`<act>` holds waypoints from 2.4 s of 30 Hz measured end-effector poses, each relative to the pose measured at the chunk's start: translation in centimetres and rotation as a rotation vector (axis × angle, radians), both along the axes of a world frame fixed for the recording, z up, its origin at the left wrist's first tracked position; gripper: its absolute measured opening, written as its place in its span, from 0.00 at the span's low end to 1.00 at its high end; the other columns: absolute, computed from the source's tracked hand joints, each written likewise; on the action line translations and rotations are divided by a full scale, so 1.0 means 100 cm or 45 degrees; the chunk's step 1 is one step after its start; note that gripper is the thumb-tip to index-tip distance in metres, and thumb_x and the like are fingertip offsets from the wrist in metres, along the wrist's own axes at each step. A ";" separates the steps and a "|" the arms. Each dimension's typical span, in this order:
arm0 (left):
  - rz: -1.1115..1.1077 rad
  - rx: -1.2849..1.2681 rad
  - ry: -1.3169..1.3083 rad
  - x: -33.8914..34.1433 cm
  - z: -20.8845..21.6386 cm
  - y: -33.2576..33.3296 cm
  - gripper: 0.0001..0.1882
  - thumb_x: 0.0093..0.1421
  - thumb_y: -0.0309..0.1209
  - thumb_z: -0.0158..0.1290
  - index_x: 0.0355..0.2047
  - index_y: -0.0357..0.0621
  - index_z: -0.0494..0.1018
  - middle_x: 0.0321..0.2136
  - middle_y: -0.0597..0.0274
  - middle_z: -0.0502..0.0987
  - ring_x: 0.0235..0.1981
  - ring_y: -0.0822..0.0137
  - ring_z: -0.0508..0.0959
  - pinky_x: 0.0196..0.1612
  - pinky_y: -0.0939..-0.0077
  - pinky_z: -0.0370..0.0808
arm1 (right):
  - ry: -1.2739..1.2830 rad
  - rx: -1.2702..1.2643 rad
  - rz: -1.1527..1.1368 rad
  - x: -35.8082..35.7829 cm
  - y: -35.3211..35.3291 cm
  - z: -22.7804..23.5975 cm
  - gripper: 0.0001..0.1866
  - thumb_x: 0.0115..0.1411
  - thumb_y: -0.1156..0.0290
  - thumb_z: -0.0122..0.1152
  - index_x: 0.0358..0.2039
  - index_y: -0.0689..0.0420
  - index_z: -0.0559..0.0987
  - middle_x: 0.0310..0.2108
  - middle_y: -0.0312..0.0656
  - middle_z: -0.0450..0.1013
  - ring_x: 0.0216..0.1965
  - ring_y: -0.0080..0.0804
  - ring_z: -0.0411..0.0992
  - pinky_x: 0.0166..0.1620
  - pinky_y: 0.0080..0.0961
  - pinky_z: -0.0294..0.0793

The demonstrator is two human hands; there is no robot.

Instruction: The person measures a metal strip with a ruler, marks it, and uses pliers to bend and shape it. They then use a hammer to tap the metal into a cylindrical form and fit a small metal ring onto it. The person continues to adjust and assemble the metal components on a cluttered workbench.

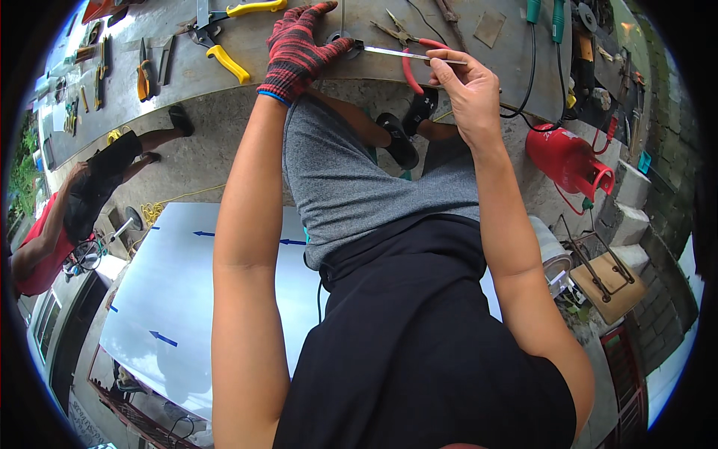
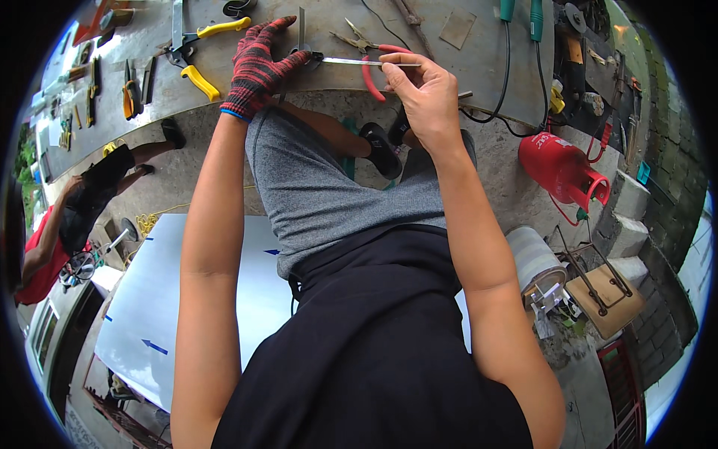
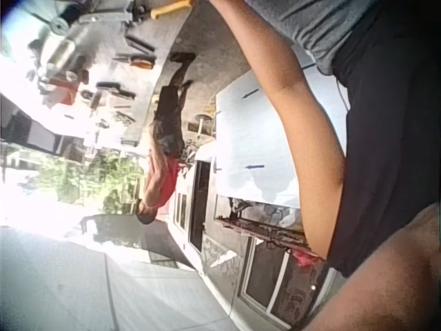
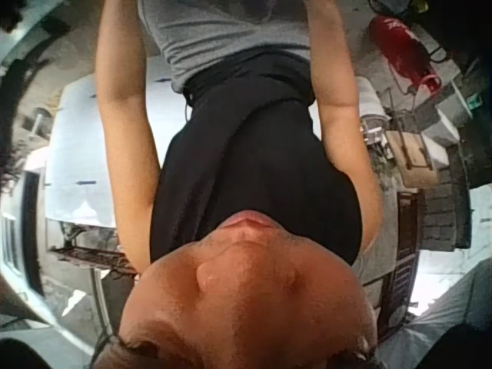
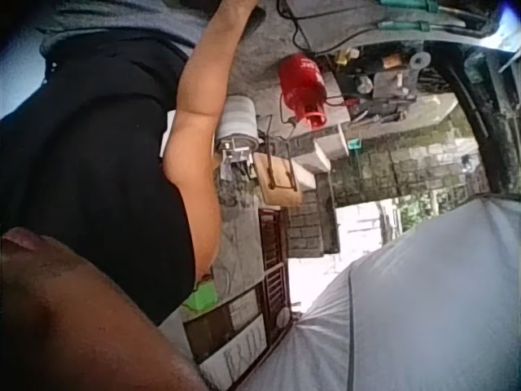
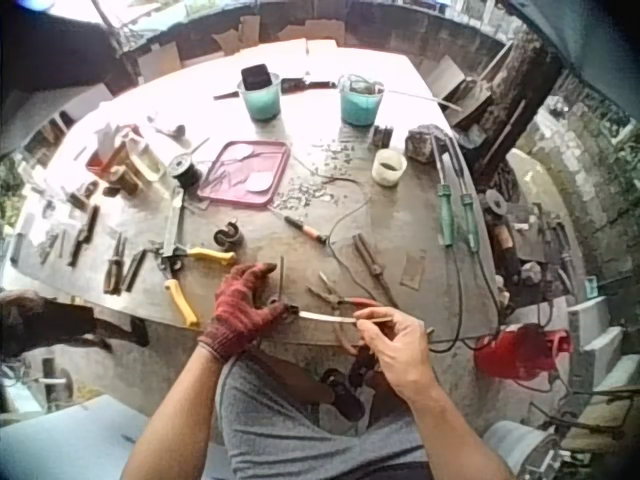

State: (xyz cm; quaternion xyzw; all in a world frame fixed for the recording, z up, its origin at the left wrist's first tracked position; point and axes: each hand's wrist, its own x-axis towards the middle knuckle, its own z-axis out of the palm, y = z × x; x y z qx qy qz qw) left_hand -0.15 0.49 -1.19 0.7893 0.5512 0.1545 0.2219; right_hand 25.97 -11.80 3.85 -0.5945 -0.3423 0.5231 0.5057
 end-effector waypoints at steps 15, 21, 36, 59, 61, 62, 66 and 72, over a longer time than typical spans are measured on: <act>0.029 -0.059 0.015 0.004 0.008 -0.001 0.42 0.48 0.52 0.71 0.64 0.63 0.73 0.61 0.52 0.71 0.64 0.49 0.68 0.68 0.55 0.64 | -0.007 -0.013 0.003 0.004 0.002 0.001 0.10 0.66 0.73 0.68 0.44 0.64 0.84 0.38 0.37 0.82 0.34 0.18 0.77 0.41 0.17 0.78; 0.041 -0.086 0.019 0.005 0.010 -0.002 0.41 0.48 0.52 0.71 0.64 0.64 0.73 0.61 0.52 0.71 0.64 0.49 0.68 0.68 0.55 0.64 | -0.032 -0.024 0.013 0.004 -0.001 0.006 0.10 0.66 0.73 0.67 0.44 0.64 0.84 0.38 0.37 0.82 0.35 0.18 0.76 0.41 0.17 0.78; 0.013 -0.030 0.008 0.001 0.001 -0.001 0.41 0.48 0.51 0.71 0.64 0.64 0.73 0.61 0.53 0.71 0.64 0.49 0.68 0.68 0.55 0.64 | -0.017 -0.017 -0.008 0.002 0.002 0.003 0.10 0.66 0.74 0.67 0.44 0.65 0.84 0.42 0.37 0.82 0.35 0.18 0.77 0.42 0.18 0.80; 0.000 -0.027 -0.039 -0.002 -0.003 0.001 0.42 0.48 0.52 0.72 0.64 0.64 0.73 0.61 0.53 0.71 0.64 0.50 0.69 0.68 0.55 0.64 | -0.025 -0.025 -0.006 0.002 0.002 0.000 0.10 0.66 0.72 0.67 0.45 0.64 0.84 0.40 0.38 0.82 0.35 0.18 0.77 0.41 0.18 0.79; -0.007 -0.018 -0.024 -0.002 -0.002 0.001 0.42 0.48 0.52 0.72 0.64 0.64 0.73 0.61 0.52 0.71 0.64 0.50 0.69 0.68 0.55 0.64 | -0.027 -0.033 -0.002 0.004 0.001 0.000 0.11 0.66 0.72 0.68 0.45 0.64 0.84 0.39 0.37 0.82 0.35 0.19 0.77 0.41 0.18 0.79; -0.007 -0.005 -0.007 -0.001 -0.002 0.001 0.42 0.48 0.52 0.72 0.64 0.63 0.73 0.61 0.52 0.71 0.63 0.50 0.69 0.68 0.55 0.65 | -0.019 -0.034 0.001 0.004 0.000 0.001 0.11 0.66 0.72 0.68 0.45 0.64 0.84 0.38 0.37 0.82 0.35 0.19 0.77 0.41 0.18 0.78; 0.027 -0.026 0.056 0.002 0.002 0.001 0.42 0.48 0.52 0.71 0.64 0.63 0.73 0.61 0.52 0.71 0.63 0.49 0.69 0.67 0.56 0.65 | -0.013 -0.010 0.008 0.006 0.000 0.001 0.11 0.66 0.72 0.68 0.45 0.64 0.84 0.36 0.37 0.81 0.34 0.18 0.76 0.40 0.18 0.78; 0.015 -0.027 -0.091 0.001 0.006 -0.003 0.41 0.46 0.52 0.71 0.62 0.64 0.73 0.60 0.52 0.72 0.62 0.48 0.69 0.65 0.54 0.66 | 0.014 0.033 -0.073 0.018 0.001 0.034 0.09 0.66 0.74 0.68 0.44 0.64 0.84 0.34 0.35 0.80 0.33 0.18 0.76 0.40 0.16 0.77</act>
